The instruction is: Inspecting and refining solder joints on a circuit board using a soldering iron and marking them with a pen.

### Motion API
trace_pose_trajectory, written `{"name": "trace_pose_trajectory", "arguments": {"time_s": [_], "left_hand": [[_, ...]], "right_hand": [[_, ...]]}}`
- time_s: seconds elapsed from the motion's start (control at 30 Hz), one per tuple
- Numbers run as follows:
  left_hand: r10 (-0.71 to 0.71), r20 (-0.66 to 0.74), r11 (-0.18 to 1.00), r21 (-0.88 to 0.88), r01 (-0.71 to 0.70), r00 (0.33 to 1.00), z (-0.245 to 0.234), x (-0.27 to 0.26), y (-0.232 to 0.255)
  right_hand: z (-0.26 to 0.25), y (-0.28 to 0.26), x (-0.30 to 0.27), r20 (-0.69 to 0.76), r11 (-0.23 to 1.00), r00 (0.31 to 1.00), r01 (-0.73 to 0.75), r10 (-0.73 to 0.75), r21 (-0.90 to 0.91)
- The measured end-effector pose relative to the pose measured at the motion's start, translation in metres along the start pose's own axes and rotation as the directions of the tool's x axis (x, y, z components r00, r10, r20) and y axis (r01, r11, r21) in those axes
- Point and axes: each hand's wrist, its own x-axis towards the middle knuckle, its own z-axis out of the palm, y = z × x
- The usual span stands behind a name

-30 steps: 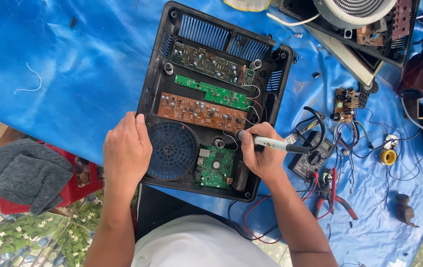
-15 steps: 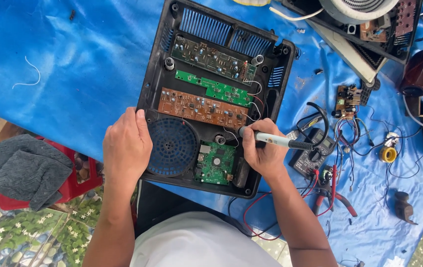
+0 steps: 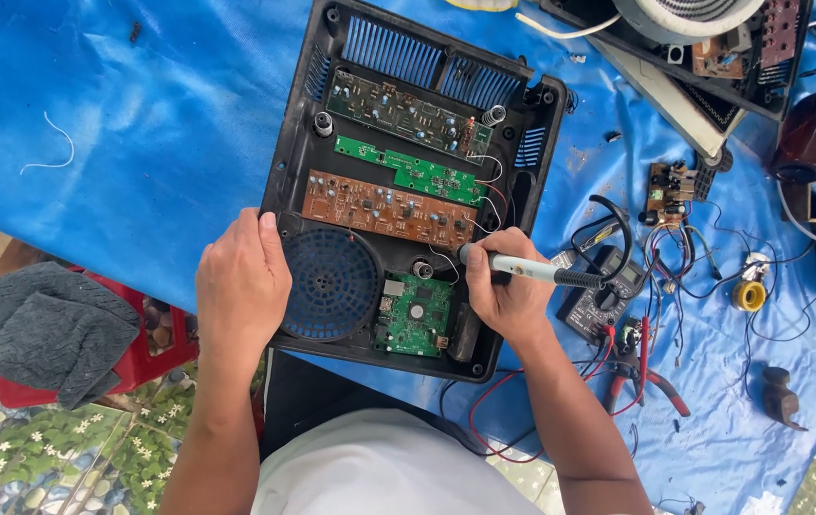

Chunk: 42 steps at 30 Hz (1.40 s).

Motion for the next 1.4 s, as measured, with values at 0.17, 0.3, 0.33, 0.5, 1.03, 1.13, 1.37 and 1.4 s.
{"name": "trace_pose_trajectory", "arguments": {"time_s": [0.17,0.3,0.33,0.5,1.03,1.13,1.37,1.4], "left_hand": [[0.006,-0.004,1.0,-0.004,-0.006,1.0,-0.003,0.0,0.002],[-0.004,0.002,1.0,-0.003,0.004,1.0,-0.003,0.001,0.003],[-0.002,0.006,1.0,-0.003,0.002,1.0,-0.003,0.0,0.003],[-0.014,0.016,1.0,0.001,0.014,1.0,-0.004,0.0,0.005],[-0.037,0.046,0.999,0.021,0.037,0.998,-0.007,-0.002,0.005],[-0.037,0.052,0.999,0.014,0.036,0.998,-0.007,0.0,0.006],[-0.056,0.063,0.997,0.054,0.053,0.996,-0.003,0.0,0.002],[-0.066,0.064,0.997,0.054,0.062,0.996,-0.002,0.0,0.0]], "right_hand": [[0.0,-0.002,0.002,-0.008,1.0,1.0,0.011,-0.011,-0.01],[0.0,-0.004,0.005,-0.008,1.0,1.0,0.021,-0.021,-0.009],[0.001,-0.002,0.003,-0.009,1.0,1.0,0.017,-0.017,-0.011],[0.002,0.0,0.002,-0.019,1.0,1.0,0.022,-0.022,-0.02],[0.002,-0.003,0.004,-0.025,0.999,1.0,-0.007,0.008,0.047],[0.002,-0.001,0.004,-0.04,0.999,0.999,0.002,-0.001,0.032],[0.001,-0.007,0.01,-0.042,0.999,0.999,-0.008,0.01,0.053],[0.0,-0.009,0.011,-0.04,0.998,0.999,-0.011,0.013,0.055]]}}
